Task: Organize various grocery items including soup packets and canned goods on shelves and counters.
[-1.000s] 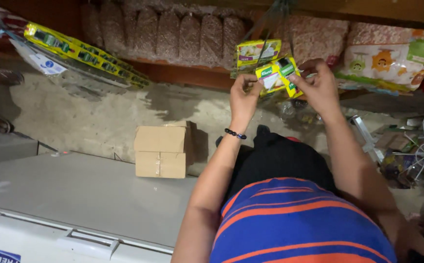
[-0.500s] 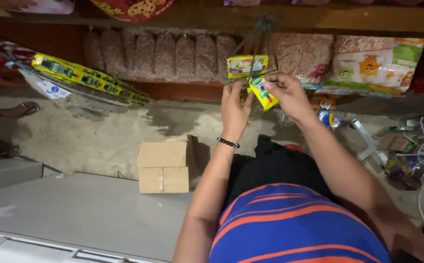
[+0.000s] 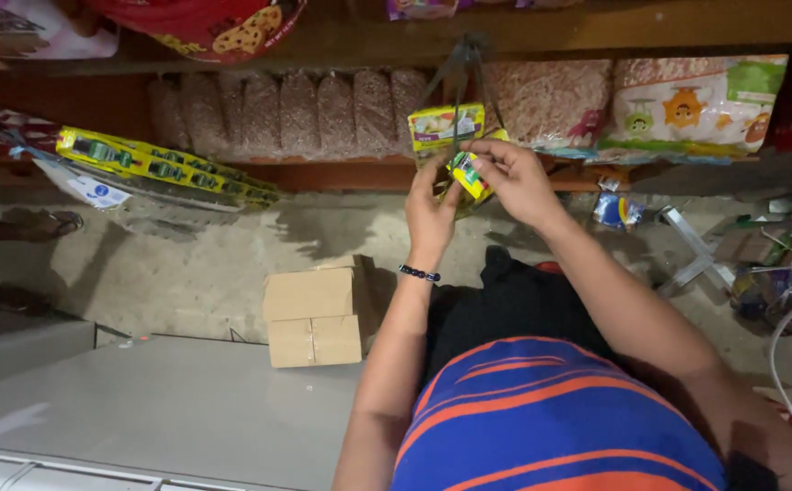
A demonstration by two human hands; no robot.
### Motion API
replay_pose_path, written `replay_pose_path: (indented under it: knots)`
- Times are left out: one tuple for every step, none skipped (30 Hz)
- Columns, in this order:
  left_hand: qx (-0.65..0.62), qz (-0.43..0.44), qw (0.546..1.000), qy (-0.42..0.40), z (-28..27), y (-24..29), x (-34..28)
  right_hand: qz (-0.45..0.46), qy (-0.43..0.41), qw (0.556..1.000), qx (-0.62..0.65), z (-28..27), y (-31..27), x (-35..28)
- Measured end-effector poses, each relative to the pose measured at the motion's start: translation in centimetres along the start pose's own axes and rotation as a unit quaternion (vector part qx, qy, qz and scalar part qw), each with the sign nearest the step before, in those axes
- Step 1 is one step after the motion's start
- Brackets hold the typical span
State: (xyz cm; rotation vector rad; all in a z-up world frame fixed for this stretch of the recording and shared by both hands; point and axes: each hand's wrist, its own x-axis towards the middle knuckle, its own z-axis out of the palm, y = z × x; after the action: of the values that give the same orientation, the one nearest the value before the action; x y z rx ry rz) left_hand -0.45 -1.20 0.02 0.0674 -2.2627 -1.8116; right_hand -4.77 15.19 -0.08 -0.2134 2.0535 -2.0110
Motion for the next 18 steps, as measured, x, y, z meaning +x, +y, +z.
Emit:
replay_pose_path:
  knots:
    - [-0.010, -0.018, 1.000, -0.002, 0.1, -0.4, 0.1, -0.009, -0.004, 1.000, 0.006, 0.0, 0.1, -0.1]
    - [-0.020, -0.035, 0.999, -0.004, 0.2, -0.8, 0.1, -0.017, -0.008, 1.000, 0.013, 0.0, 0.2, -0.1]
    - [-0.019, -0.034, 0.999, -0.004, 0.2, -1.3, 0.1, -0.018, -0.009, 1.000, 0.013, 0.2, -0.3, -0.3]
    - [-0.007, -0.018, 1.000, 0.007, 0.3, -1.7, 0.0, -0.044, 0.004, 0.999, -0.018, 0.4, -0.8, -0.6]
    - [0.005, -0.001, 1.000, 0.017, 0.5, -2.1, 0.0, -0.070, 0.016, 0.996, -0.050, 0.5, -1.2, -0.8]
    - [0.005, 0.001, 1.000, 0.016, 0.3, -2.0, 0.1, -0.072, 0.018, 0.996, -0.051, 0.7, -2.0, -1.2]
    - [0.027, 0.017, 0.999, 0.023, 0.1, -1.8, 0.2, -0.082, 0.027, 0.990, -0.114, 0.9, -2.7, -1.5]
    - [0.049, 0.034, 0.998, 0.030, -0.1, -1.6, 0.2, -0.093, 0.037, 0.979, -0.178, 1.1, -3.4, -1.9]
    - [0.049, 0.037, 0.998, 0.029, -0.3, -1.6, 0.4, -0.095, 0.039, 0.979, -0.178, 1.2, -3.6, -1.9]
    - [0.070, 0.019, 0.997, 0.021, -0.4, -1.6, 0.5, -0.095, 0.039, 0.969, -0.225, 1.3, -3.8, -1.9]
    - [0.091, 0.002, 0.996, 0.014, -0.6, -1.6, 0.6, -0.095, 0.038, 0.957, -0.271, 1.4, -4.0, -1.9]
    - [0.091, 0.004, 0.996, 0.014, -0.8, -1.3, 0.6, -0.097, 0.039, 0.957, -0.270, 1.4, -4.0, -2.0]
    - [0.104, 0.017, 0.994, 0.015, -1.0, -1.0, 0.6, -0.109, 0.039, 0.946, -0.304, 1.5, -4.1, -2.0]
    - [0.115, 0.033, 0.993, 0.016, -1.1, -0.7, 0.8, -0.123, 0.041, 0.932, -0.338, 1.4, -4.4, -1.8]
    - [0.114, 0.038, 0.993, 0.017, -1.3, -1.0, 0.9, -0.127, 0.044, 0.931, -0.338, 1.4, -4.5, -1.7]
    - [0.116, 0.050, 0.992, 0.009, -1.5, -1.4, 0.9, -0.124, 0.037, 0.929, -0.347, 1.2, -4.6, -1.6]
    - [0.117, 0.062, 0.991, 0.001, -1.7, -1.8, 1.0, -0.121, 0.030, 0.926, -0.356, 1.1, -4.7, -1.6]
    - [0.117, 0.067, 0.991, 0.001, -2.0, -0.9, 1.1, -0.125, 0.033, 0.925, -0.357, 0.9, -4.5, -1.5]
